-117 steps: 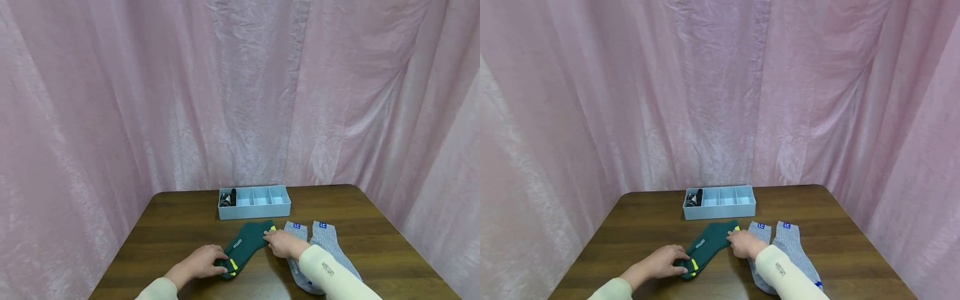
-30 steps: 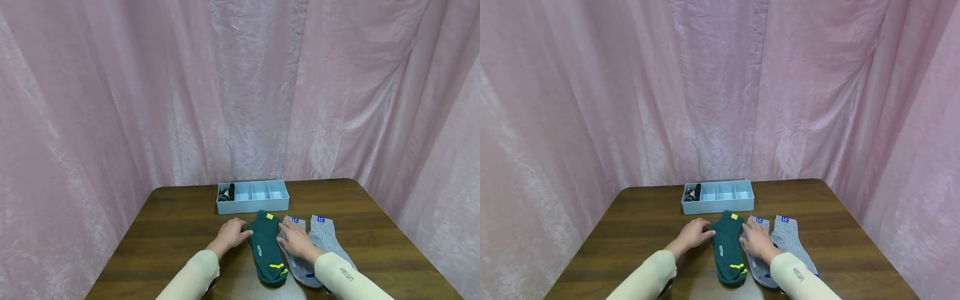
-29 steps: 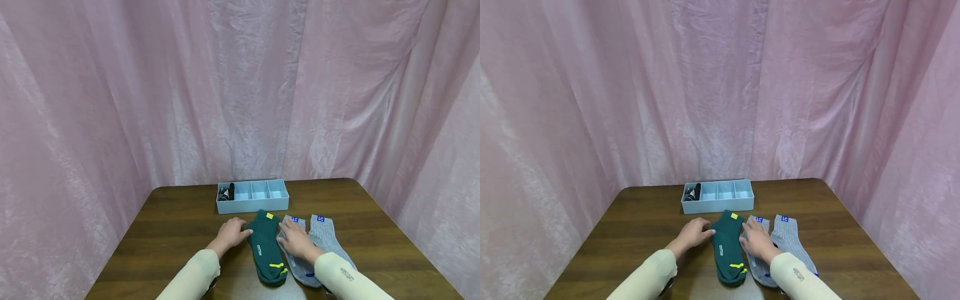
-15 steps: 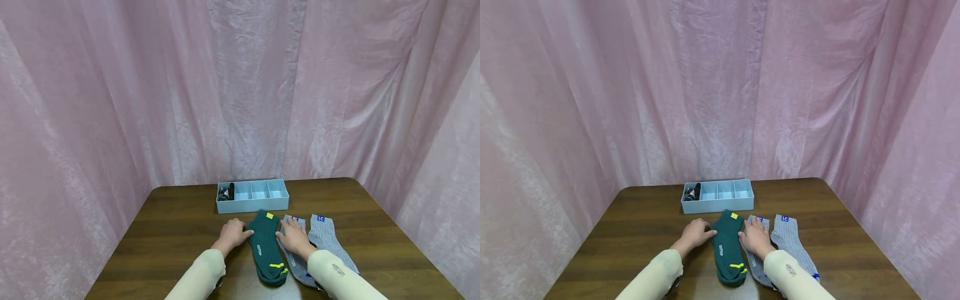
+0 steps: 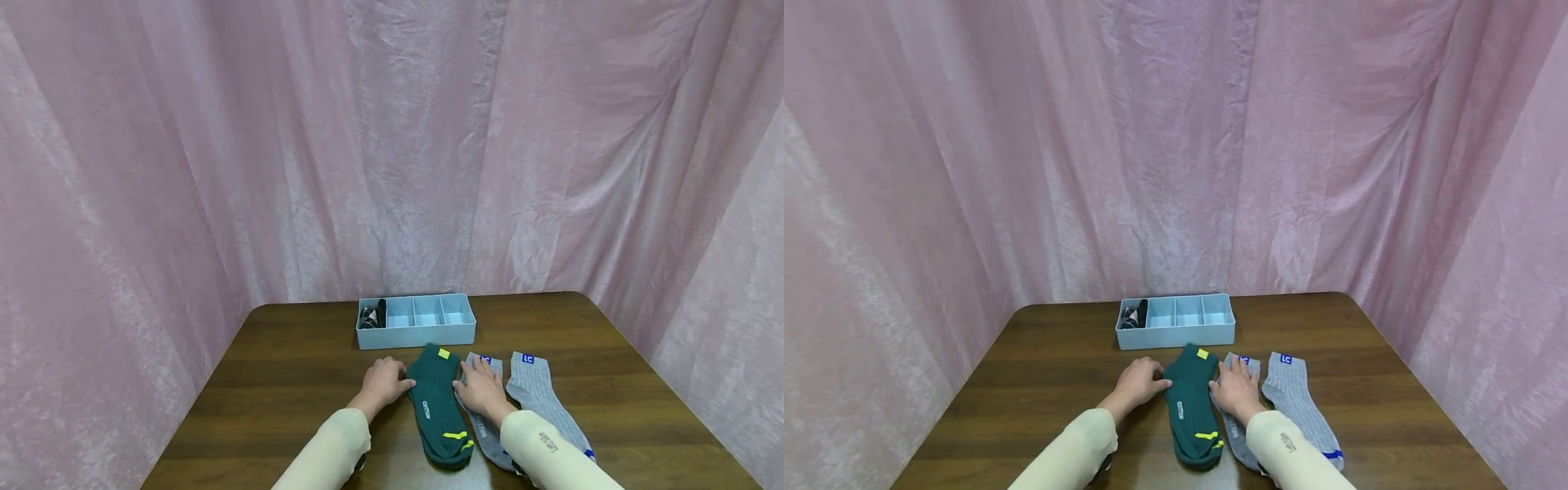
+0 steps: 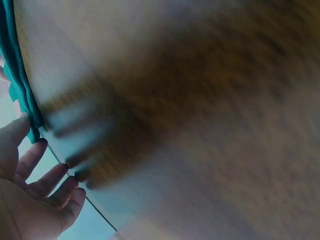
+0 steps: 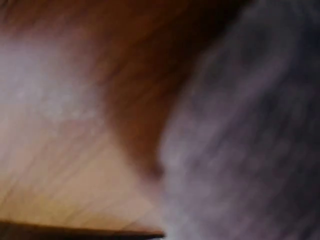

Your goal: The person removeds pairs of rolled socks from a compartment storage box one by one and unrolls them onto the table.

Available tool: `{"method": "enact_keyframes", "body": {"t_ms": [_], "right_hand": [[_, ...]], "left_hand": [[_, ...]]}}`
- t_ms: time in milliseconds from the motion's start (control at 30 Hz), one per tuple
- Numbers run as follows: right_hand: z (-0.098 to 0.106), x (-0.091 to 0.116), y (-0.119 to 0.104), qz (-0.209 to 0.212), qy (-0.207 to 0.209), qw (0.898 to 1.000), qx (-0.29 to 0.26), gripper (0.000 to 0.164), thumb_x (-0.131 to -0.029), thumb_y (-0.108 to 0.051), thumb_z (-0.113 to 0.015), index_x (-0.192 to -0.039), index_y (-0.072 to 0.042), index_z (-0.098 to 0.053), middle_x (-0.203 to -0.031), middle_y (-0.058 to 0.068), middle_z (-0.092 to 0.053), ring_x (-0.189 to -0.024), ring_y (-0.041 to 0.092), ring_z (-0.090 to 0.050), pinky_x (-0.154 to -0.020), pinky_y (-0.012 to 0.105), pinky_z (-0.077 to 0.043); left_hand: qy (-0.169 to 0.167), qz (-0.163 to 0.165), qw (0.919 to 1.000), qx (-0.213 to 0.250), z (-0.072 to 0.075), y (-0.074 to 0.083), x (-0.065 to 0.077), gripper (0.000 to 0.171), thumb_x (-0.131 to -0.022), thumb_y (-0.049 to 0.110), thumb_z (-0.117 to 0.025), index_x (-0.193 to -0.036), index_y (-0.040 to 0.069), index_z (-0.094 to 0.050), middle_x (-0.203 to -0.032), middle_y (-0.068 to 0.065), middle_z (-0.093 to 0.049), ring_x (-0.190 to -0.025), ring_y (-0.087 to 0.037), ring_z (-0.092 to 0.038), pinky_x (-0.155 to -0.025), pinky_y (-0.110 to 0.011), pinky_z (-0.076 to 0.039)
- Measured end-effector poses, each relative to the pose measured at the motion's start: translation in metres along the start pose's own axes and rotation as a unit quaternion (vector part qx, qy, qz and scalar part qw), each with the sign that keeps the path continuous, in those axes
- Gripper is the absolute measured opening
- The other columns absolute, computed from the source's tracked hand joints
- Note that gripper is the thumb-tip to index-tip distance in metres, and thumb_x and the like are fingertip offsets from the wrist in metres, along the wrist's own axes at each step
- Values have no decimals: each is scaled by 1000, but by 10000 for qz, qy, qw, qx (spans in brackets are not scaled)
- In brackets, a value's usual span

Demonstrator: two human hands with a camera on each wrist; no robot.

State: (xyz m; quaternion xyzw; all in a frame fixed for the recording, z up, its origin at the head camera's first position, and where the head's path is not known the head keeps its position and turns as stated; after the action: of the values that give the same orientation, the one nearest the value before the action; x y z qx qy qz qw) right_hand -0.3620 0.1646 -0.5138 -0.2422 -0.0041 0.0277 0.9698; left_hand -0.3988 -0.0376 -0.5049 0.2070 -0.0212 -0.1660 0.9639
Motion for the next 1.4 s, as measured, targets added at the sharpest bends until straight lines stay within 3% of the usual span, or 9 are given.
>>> {"method": "enact_keyframes", "body": {"t_ms": [233,600,933,1400], "right_hand": [[-2,-1,0,-166,111,9998,19,52,-100,-27,-55,-141,5,-50,-154,34,-25,-144,49,-17,-111,69,-11],[-6,-3,0,-253,125,9996,-21,55,-100,-30,-54,-143,3,-48,-155,33,-23,-145,49,-15,-111,69,-9],[-6,-2,0,-386,146,9991,-90,62,-97,-30,-60,-144,6,-44,-156,34,-20,-144,50,-13,-111,70,-6],[-3,-3,-2,-458,-29,9988,-139,65,-95,-31,-62,-144,6,-43,-156,34,-18,-145,50,-10,-111,69,-5]], "left_hand": [[19,24,10000,41,-1,1,-1,29,-89,30,-75,-106,6,-73,-104,-9,-64,-97,-26,-55,-91,-49,-48],[297,92,9971,690,2,-3,0,18,-91,23,-74,-101,7,-73,-99,-5,-63,-93,-23,-55,-89,-46,-49],[205,160,9963,819,-1,-1,-1,7,-91,18,-73,-91,11,-71,-93,-2,-56,-88,-22,-50,-83,-43,-48],[404,386,9852,1620,16,-20,8,6,-93,15,-70,-92,9,-71,-88,-1,-58,-82,-20,-52,-76,-38,-49]]}}
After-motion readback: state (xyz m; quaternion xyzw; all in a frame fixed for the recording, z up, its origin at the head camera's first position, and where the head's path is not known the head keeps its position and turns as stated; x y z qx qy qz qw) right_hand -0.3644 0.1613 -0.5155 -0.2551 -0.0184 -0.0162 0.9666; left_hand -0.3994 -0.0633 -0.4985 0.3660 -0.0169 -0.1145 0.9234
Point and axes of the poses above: each hand's wrist, its own x-axis away from the middle knuckle, its own z-axis out of the back of the hand, y = z × x, the point moved 7 cm from there along -x, towards the middle knuckle
